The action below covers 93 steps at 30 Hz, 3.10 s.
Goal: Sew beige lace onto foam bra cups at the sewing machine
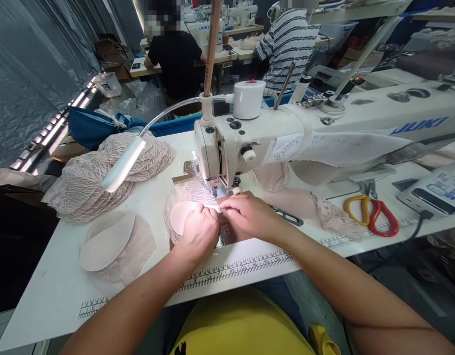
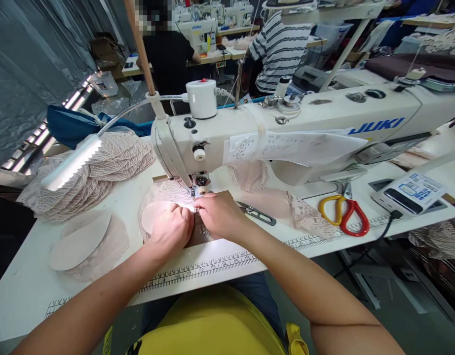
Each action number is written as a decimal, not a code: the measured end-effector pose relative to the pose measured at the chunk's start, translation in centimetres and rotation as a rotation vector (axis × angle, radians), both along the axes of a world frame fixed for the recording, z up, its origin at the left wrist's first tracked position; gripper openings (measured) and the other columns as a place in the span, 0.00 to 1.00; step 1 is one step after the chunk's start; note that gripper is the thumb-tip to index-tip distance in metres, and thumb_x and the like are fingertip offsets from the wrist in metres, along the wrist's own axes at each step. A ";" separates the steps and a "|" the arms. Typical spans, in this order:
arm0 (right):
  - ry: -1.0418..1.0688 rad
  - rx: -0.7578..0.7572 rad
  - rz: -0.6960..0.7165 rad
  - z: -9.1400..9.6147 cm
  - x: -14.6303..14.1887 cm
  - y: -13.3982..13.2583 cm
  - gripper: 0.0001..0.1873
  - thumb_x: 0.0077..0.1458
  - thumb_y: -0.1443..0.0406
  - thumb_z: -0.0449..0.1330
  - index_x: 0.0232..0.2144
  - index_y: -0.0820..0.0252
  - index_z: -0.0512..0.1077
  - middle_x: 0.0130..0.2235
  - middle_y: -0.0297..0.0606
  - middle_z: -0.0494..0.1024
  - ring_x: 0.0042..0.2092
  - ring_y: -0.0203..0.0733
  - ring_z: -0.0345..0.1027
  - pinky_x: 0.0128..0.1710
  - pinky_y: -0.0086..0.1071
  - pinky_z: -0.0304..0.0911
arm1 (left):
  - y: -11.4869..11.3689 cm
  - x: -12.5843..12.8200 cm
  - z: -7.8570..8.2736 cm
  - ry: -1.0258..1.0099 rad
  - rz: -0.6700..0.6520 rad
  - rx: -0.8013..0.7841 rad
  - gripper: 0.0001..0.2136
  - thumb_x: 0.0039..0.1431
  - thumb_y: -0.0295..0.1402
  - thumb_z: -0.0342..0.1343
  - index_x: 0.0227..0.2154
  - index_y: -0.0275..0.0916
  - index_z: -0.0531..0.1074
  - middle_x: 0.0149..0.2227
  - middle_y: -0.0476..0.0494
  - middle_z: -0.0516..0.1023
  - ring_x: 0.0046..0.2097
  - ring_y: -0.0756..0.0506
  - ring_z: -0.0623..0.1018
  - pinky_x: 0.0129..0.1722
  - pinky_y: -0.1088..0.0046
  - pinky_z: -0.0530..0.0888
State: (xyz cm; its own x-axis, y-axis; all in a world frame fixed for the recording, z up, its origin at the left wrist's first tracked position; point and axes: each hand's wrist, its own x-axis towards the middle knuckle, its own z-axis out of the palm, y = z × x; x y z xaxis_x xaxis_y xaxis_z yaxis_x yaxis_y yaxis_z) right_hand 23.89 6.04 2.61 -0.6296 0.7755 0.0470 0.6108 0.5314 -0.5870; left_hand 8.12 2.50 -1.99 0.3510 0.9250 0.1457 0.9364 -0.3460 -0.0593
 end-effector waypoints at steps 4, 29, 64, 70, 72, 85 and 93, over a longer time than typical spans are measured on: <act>-0.172 0.107 0.063 -2.6 -0.7 -0.3 0.11 0.56 0.73 0.51 0.31 0.61 0.72 0.36 0.39 0.73 0.37 0.38 0.65 0.34 0.30 0.55 | -1.4 0.3 1.4 0.000 -0.030 -0.104 0.11 0.60 0.29 0.47 0.25 0.34 0.71 0.24 0.37 0.72 0.31 0.39 0.72 0.29 0.64 0.68; -0.393 0.226 -0.072 -3.6 -2.5 0.3 0.21 0.58 0.75 0.47 0.49 0.60 0.71 0.42 0.46 0.74 0.42 0.47 0.65 0.31 0.35 0.56 | 3.7 -5.2 -0.5 -0.269 -0.318 -0.037 0.18 0.63 0.28 0.44 0.52 0.30 0.71 0.55 0.35 0.73 0.40 0.41 0.74 0.41 0.60 0.74; 0.160 0.252 0.045 -4.9 -0.5 0.1 0.15 0.58 0.72 0.49 0.35 0.63 0.77 0.34 0.40 0.76 0.37 0.39 0.68 0.40 0.32 0.63 | -2.8 -7.2 3.2 -0.659 -0.199 -0.335 0.16 0.62 0.29 0.48 0.50 0.39 0.73 0.56 0.39 0.72 0.57 0.41 0.71 0.56 0.60 0.71; 0.035 0.314 0.060 -5.1 -0.3 0.2 0.17 0.57 0.73 0.49 0.42 0.62 0.76 0.37 0.41 0.75 0.39 0.41 0.66 0.39 0.33 0.60 | -0.6 -5.4 1.0 -0.415 -0.365 -0.205 0.15 0.62 0.31 0.50 0.50 0.34 0.73 0.57 0.31 0.70 0.59 0.36 0.68 0.58 0.51 0.67; -0.091 0.340 0.060 -5.0 -0.4 0.2 0.17 0.58 0.72 0.50 0.44 0.61 0.76 0.37 0.41 0.74 0.39 0.42 0.64 0.38 0.33 0.58 | -0.1 -4.9 1.0 -0.394 -0.395 -0.190 0.16 0.61 0.30 0.50 0.50 0.34 0.72 0.56 0.30 0.71 0.58 0.36 0.70 0.57 0.53 0.69; -0.317 0.375 -0.063 -4.7 -1.4 0.4 0.19 0.59 0.71 0.49 0.48 0.57 0.73 0.36 0.41 0.73 0.37 0.43 0.63 0.35 0.35 0.51 | 2.3 -5.6 1.7 -0.149 -0.301 -0.257 0.23 0.61 0.35 0.49 0.58 0.33 0.64 0.61 0.32 0.64 0.60 0.36 0.66 0.57 0.54 0.67; -0.307 0.386 -0.100 -5.0 -1.9 0.7 0.17 0.60 0.70 0.49 0.45 0.59 0.74 0.35 0.41 0.75 0.36 0.42 0.64 0.34 0.34 0.51 | 4.8 -7.0 1.6 -0.153 -0.448 -0.281 0.25 0.59 0.32 0.49 0.59 0.30 0.63 0.62 0.30 0.62 0.62 0.35 0.64 0.60 0.55 0.65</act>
